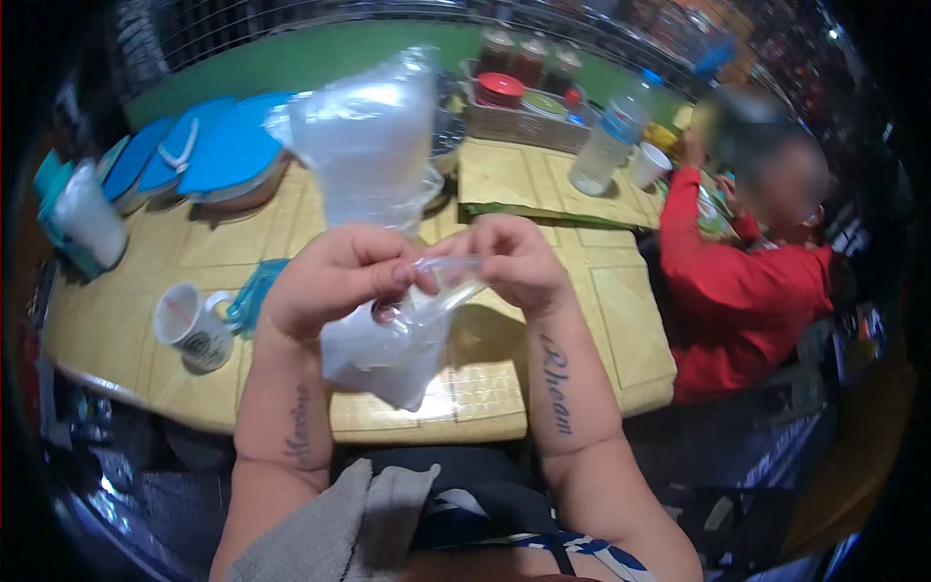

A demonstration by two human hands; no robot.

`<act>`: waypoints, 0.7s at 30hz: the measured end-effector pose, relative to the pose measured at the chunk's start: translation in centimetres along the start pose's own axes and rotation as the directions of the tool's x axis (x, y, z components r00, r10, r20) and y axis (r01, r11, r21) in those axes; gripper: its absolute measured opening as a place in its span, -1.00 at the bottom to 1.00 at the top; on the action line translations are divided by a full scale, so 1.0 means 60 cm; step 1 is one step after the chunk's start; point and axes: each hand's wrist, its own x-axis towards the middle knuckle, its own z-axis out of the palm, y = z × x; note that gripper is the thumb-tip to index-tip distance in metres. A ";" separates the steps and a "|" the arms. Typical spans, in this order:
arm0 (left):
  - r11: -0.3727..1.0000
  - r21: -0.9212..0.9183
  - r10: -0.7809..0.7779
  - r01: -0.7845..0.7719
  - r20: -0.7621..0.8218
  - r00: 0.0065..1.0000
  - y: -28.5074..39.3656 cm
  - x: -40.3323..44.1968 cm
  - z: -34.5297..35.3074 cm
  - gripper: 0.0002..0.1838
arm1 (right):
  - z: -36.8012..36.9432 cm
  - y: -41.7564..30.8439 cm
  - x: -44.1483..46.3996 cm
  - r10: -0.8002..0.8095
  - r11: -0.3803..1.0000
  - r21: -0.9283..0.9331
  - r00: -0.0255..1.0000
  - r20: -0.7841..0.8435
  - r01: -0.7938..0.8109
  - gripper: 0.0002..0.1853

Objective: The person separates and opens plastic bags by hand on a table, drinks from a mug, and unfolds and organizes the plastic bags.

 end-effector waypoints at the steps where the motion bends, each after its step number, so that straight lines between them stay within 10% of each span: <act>1: 0.998 -0.044 0.038 -0.039 -0.017 0.999 0.003 -0.003 -0.012 -0.61 | 0.009 0.001 0.002 -0.073 0.996 0.041 0.997 -0.035 0.075 -0.66; 11: 0.661 -0.551 0.407 -0.509 -0.306 0.860 -0.036 0.021 -0.088 -0.75 | 0.040 -0.027 0.037 -0.140 0.876 0.448 0.982 -0.125 0.182 -0.28; 18: 0.543 -0.548 0.380 -0.636 -0.515 0.768 0.039 0.053 -0.074 -0.59 | 0.016 -0.092 0.183 -0.203 0.805 0.565 0.979 -0.023 0.180 -0.51; 21: 0.543 -0.593 0.475 -0.595 -0.367 0.800 0.055 0.056 -0.124 -0.54 | -0.011 -0.087 0.235 -0.111 0.794 0.601 0.994 -0.002 0.090 -0.59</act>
